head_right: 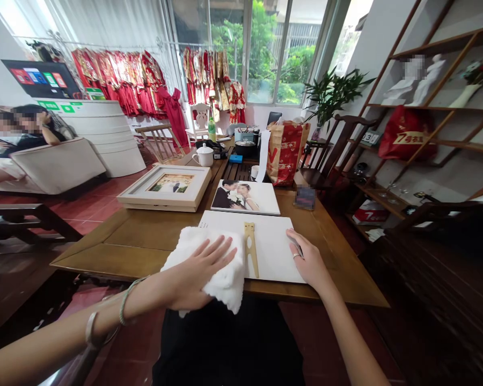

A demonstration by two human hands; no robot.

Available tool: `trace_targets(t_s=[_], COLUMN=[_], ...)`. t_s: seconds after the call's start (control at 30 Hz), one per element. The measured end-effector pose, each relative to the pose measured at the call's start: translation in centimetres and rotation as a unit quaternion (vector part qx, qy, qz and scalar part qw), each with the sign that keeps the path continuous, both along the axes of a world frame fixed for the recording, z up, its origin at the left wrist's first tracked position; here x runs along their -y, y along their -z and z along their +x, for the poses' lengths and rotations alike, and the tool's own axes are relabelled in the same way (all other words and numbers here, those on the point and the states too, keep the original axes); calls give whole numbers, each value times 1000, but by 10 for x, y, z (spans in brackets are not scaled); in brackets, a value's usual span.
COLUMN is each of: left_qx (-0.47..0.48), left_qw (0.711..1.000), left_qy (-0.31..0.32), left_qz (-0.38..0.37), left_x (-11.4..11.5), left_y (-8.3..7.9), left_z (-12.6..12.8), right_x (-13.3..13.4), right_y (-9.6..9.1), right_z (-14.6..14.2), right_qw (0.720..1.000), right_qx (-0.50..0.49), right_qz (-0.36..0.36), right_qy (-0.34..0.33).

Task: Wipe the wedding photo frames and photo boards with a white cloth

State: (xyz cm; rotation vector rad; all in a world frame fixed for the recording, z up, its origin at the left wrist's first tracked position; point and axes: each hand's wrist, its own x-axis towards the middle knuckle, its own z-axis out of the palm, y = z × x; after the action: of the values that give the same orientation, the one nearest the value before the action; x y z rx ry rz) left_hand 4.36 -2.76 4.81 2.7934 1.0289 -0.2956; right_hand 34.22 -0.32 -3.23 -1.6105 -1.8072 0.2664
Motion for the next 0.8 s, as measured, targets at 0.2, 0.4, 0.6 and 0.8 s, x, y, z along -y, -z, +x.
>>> trace_targets(t_s=[0.2,0.4,0.6,0.8], left_qx=[5,28,24,15], left_qw=[999,997,997,1000], left_qy=[-27,-48,-37,-3], left_qz=[29,56,65,12], left_x=[-67,-97,-39,14], left_y=[4,12,10,0], left_z=[11,17,14,5], right_x=[0,-2,-1,1], right_y=[1,4,2,-1], right_z=[-3,-1,1,-2], right_qw=[1000,1000,1000,1000], right_qx=[-1,-7,-14,-12], right_qz=[11,22,17,12], right_qy=[-4,-7,-1,-1])
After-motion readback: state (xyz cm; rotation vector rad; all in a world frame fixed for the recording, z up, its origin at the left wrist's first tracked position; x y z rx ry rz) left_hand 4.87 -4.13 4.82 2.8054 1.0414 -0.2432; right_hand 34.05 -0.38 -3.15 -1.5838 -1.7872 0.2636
